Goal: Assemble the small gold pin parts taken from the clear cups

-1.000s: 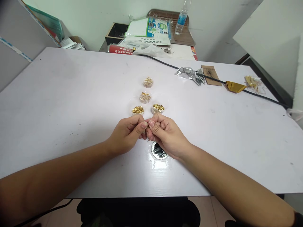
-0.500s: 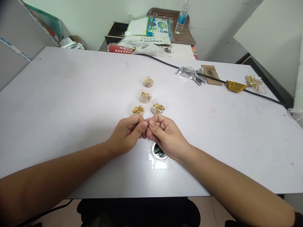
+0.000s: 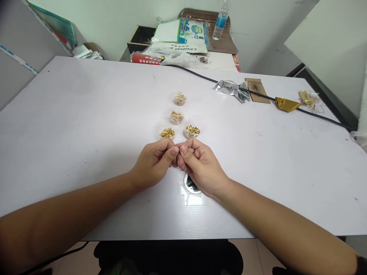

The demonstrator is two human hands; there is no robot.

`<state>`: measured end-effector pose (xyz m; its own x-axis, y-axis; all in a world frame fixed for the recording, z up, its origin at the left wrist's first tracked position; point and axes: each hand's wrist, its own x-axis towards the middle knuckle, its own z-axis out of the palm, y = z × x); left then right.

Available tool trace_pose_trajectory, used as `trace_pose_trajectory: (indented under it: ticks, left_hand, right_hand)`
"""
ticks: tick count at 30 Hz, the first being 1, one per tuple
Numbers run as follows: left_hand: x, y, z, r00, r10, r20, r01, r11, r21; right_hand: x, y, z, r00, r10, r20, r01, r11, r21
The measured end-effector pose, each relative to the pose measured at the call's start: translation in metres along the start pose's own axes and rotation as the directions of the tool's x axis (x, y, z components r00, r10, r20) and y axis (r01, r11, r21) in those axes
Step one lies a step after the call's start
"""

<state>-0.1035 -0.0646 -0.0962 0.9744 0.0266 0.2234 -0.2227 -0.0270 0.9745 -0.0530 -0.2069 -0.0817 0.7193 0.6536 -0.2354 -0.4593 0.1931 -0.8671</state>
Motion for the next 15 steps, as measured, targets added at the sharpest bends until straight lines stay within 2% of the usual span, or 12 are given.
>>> trace_pose_trajectory:
  ticks: [4, 15]
  left_hand:
    - [-0.0003, 0.0005, 0.0002, 1.0, -0.012, -0.009, 0.012, 1.0, -0.001]
    - [-0.0016, 0.0009, 0.0006, 1.0, -0.013, -0.027, 0.014, 1.0, 0.013]
  right_hand:
    - [-0.0012, 0.0007, 0.0022, 0.999, -0.019, -0.027, 0.018, 0.999, -0.036]
    - [-0.0023, 0.0025, 0.0045, 0.999, -0.01, -0.035, 0.011, 1.0, 0.023]
